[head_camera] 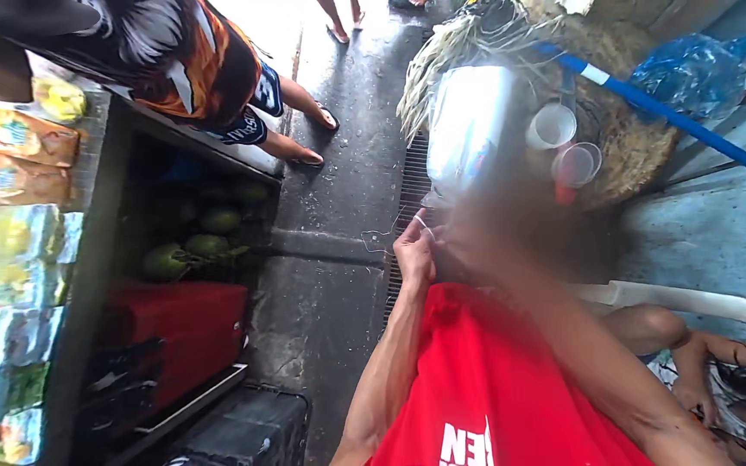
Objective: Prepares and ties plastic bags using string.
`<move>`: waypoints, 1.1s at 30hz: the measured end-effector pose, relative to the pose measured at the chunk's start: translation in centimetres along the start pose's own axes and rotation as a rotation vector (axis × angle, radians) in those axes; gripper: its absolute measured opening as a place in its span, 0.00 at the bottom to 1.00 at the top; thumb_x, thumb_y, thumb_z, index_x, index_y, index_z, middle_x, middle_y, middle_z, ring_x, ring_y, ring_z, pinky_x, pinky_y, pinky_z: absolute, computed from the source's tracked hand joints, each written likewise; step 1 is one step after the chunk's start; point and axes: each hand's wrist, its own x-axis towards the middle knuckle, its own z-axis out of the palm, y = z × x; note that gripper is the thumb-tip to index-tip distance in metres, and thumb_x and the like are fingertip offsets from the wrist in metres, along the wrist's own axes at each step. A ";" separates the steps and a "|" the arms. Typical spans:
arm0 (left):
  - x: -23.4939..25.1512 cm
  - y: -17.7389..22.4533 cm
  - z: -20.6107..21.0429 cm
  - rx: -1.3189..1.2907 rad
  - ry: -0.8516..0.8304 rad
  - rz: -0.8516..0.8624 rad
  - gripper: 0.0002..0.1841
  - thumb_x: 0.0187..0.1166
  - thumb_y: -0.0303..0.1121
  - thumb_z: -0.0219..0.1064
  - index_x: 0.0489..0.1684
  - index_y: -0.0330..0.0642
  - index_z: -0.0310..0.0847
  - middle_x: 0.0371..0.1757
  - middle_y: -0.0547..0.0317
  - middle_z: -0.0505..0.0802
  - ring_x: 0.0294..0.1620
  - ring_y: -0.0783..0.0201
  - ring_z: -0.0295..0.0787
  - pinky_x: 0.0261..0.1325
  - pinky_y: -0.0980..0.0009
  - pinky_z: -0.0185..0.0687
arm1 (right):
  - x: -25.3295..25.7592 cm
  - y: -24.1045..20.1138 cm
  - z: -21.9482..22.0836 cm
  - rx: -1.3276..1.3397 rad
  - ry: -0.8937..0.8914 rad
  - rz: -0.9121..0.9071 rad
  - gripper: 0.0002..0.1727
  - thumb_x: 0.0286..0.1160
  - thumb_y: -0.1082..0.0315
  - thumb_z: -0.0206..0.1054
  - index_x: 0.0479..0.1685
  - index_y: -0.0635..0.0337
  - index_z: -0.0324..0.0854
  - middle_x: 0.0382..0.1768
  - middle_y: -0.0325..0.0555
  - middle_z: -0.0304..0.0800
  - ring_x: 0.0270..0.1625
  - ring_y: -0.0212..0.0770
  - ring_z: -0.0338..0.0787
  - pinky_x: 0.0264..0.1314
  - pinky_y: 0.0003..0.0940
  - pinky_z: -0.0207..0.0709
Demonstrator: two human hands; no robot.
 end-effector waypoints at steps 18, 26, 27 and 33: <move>-1.5 -4.6 5.4 -0.507 -0.171 -0.538 0.21 0.91 0.53 0.50 0.55 0.44 0.77 0.44 0.53 0.90 0.45 0.59 0.90 0.52 0.63 0.89 | -1.8 3.1 -3.3 -0.125 0.095 0.196 0.14 0.83 0.59 0.65 0.37 0.60 0.85 0.46 0.53 0.84 0.32 0.50 0.89 0.31 0.51 0.85; 2.1 -4.6 4.9 -0.454 -0.073 -0.097 0.12 0.90 0.39 0.57 0.65 0.50 0.75 0.54 0.58 0.91 0.53 0.62 0.89 0.56 0.62 0.87 | -0.4 2.7 -1.3 0.003 0.167 0.232 0.16 0.84 0.55 0.64 0.36 0.59 0.84 0.46 0.51 0.82 0.36 0.46 0.87 0.35 0.47 0.85; 2.3 -4.3 4.7 -0.443 -0.117 -0.058 0.13 0.88 0.39 0.59 0.66 0.51 0.76 0.55 0.59 0.91 0.55 0.62 0.89 0.58 0.61 0.87 | -0.1 2.5 -1.2 0.016 0.183 0.242 0.16 0.84 0.55 0.65 0.36 0.59 0.84 0.45 0.51 0.82 0.37 0.46 0.87 0.36 0.47 0.85; 2.6 -2.6 4.2 -0.210 -0.253 -0.043 0.16 0.89 0.51 0.56 0.57 0.52 0.81 0.46 0.62 0.92 0.45 0.67 0.90 0.46 0.65 0.90 | 1.4 1.4 -1.0 -0.064 0.329 0.307 0.19 0.87 0.53 0.62 0.40 0.62 0.86 0.47 0.53 0.83 0.36 0.48 0.88 0.35 0.48 0.85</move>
